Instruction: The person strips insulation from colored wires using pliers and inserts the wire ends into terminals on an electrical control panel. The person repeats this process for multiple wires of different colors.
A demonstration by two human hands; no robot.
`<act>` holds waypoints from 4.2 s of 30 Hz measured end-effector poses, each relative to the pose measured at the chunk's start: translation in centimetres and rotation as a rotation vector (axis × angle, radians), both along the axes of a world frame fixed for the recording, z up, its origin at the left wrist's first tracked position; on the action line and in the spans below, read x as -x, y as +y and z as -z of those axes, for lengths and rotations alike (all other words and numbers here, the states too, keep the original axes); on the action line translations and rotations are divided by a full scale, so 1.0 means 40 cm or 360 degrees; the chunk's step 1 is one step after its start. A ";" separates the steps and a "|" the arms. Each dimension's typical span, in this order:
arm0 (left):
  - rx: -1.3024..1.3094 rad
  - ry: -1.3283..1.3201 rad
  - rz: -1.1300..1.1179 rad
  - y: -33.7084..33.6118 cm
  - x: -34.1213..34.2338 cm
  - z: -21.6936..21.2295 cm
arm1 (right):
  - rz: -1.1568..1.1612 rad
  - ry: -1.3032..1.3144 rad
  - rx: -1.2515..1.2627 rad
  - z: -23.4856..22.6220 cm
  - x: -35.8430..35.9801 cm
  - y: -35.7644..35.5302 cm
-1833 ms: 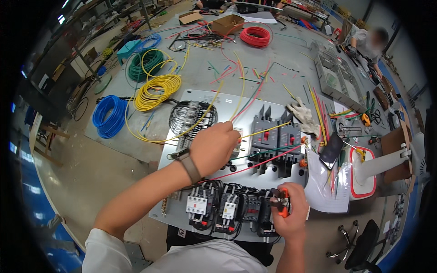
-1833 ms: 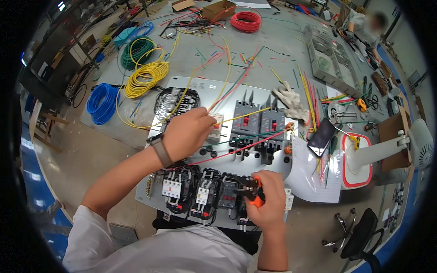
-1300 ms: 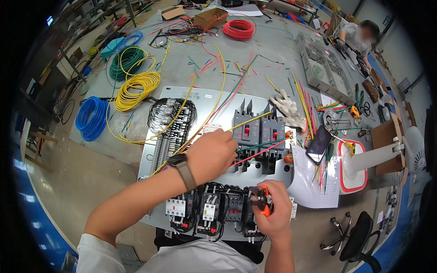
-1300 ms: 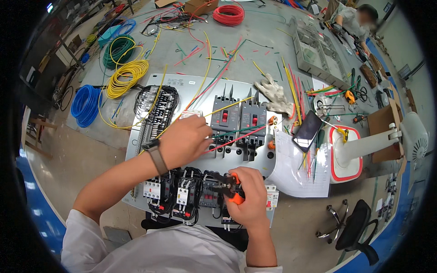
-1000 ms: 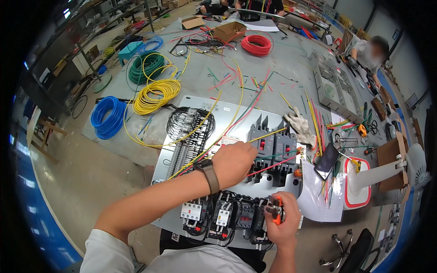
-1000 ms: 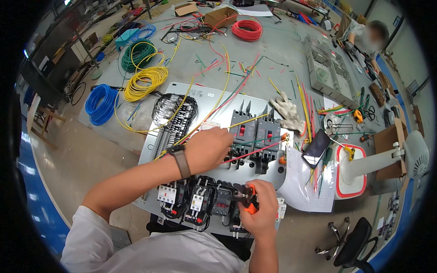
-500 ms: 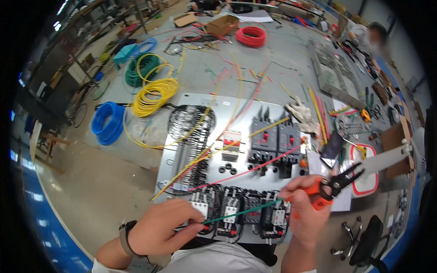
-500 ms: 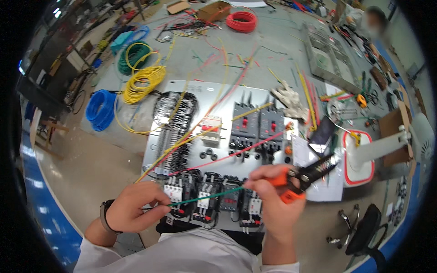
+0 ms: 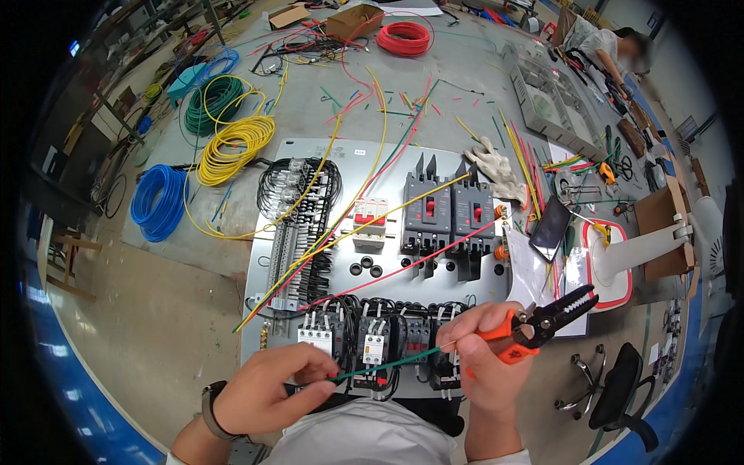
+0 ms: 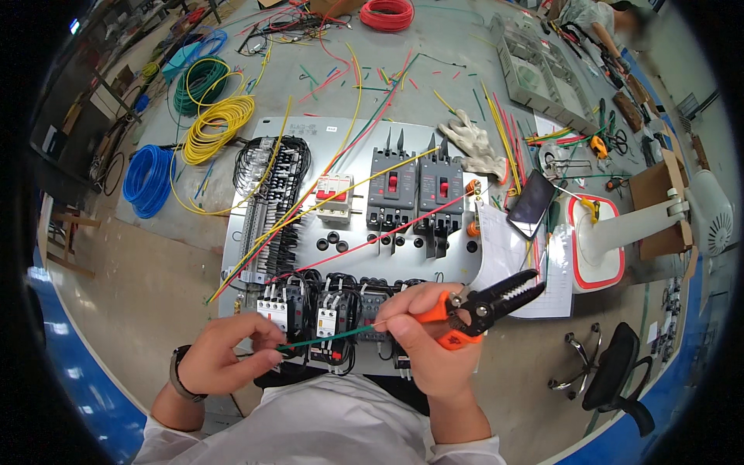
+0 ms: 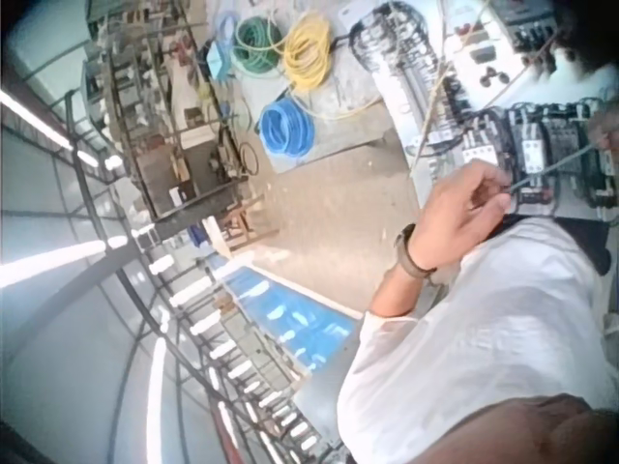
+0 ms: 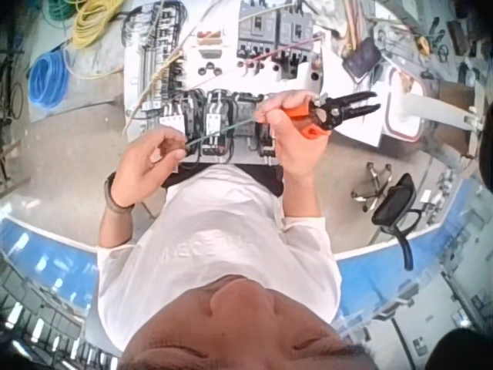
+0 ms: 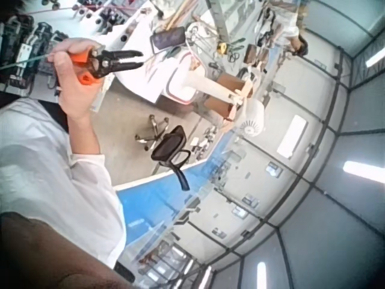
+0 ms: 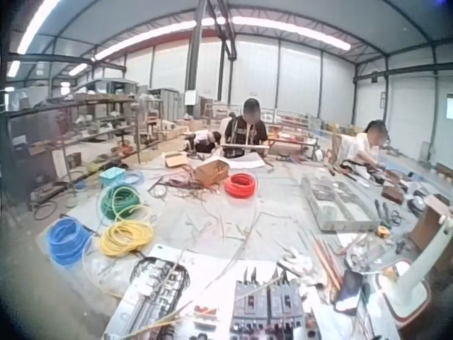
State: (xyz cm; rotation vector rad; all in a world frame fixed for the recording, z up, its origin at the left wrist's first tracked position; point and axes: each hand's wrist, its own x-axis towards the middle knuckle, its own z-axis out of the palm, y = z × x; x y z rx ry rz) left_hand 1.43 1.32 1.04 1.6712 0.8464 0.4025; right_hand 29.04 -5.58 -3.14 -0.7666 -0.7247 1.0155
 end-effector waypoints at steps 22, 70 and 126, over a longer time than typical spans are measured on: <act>-0.0348 -0.0204 -0.0155 -0.035 -0.185 0.010 | 0.0145 -0.0247 0.0064 0.014 0.064 -0.042; -0.0629 -0.0371 -0.0080 0.006 -0.113 -0.027 | -0.0127 -0.1785 0.0441 -0.015 0.003 -0.105; -0.0729 -0.0493 0.0528 0.024 -0.099 -0.056 | -0.1235 -0.0723 0.0406 0.016 -0.052 -0.119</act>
